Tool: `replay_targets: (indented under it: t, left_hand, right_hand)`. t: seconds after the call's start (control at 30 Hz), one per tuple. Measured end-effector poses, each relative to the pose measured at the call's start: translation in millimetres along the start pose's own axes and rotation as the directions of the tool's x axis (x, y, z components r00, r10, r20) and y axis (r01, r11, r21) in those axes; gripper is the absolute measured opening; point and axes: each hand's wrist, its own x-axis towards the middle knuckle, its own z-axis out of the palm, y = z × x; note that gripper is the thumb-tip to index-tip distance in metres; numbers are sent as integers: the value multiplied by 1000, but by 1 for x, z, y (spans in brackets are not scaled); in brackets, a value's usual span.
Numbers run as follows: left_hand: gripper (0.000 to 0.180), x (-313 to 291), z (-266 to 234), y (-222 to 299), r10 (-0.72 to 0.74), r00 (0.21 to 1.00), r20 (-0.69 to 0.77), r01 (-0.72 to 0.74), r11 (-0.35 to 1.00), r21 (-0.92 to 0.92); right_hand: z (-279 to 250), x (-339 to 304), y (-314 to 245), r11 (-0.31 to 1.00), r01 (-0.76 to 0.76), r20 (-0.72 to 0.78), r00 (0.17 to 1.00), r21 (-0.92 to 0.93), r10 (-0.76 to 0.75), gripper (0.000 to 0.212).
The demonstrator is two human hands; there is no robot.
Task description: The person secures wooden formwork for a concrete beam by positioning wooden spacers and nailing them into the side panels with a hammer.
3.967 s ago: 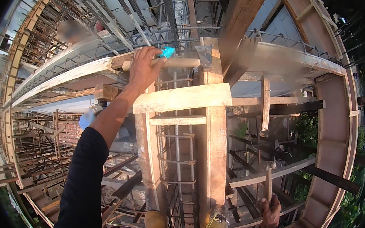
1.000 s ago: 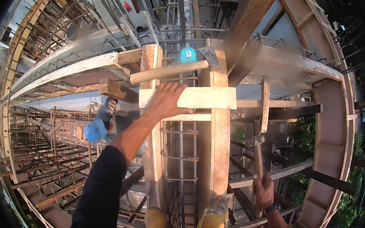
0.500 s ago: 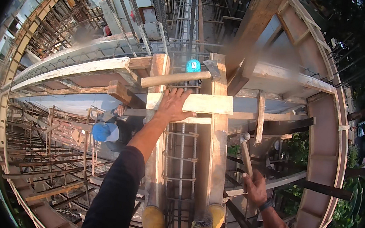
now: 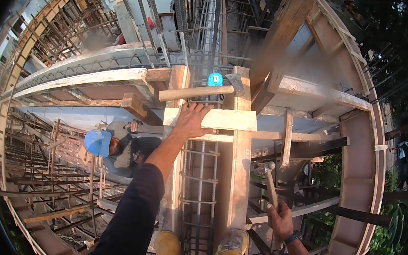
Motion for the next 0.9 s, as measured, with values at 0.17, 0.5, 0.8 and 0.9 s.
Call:
replay_targets:
  t: [0.17,0.5,0.8,0.9]
  left_hand:
    - [96,-2,2,3,-15,1000,-1,15,1000,-7]
    - [97,-4,4,7,-40,999,2,40,999,12]
    - [93,-9,2,-2,-27,1000,-10,27,999,-39]
    - [90,-14,4,-7,-5,996,-87,1,999,-43]
  right_hand:
    - [1,-1,-3,1000,-9,9,1000,-6,9,42]
    - [0,1,9,999,14,19,1000,-40,-14,43]
    - [-3,-2,8,996,-8,13,1000,-84,9,45]
    - [0,-3,7,997,-22,21,999,-75,24,44]
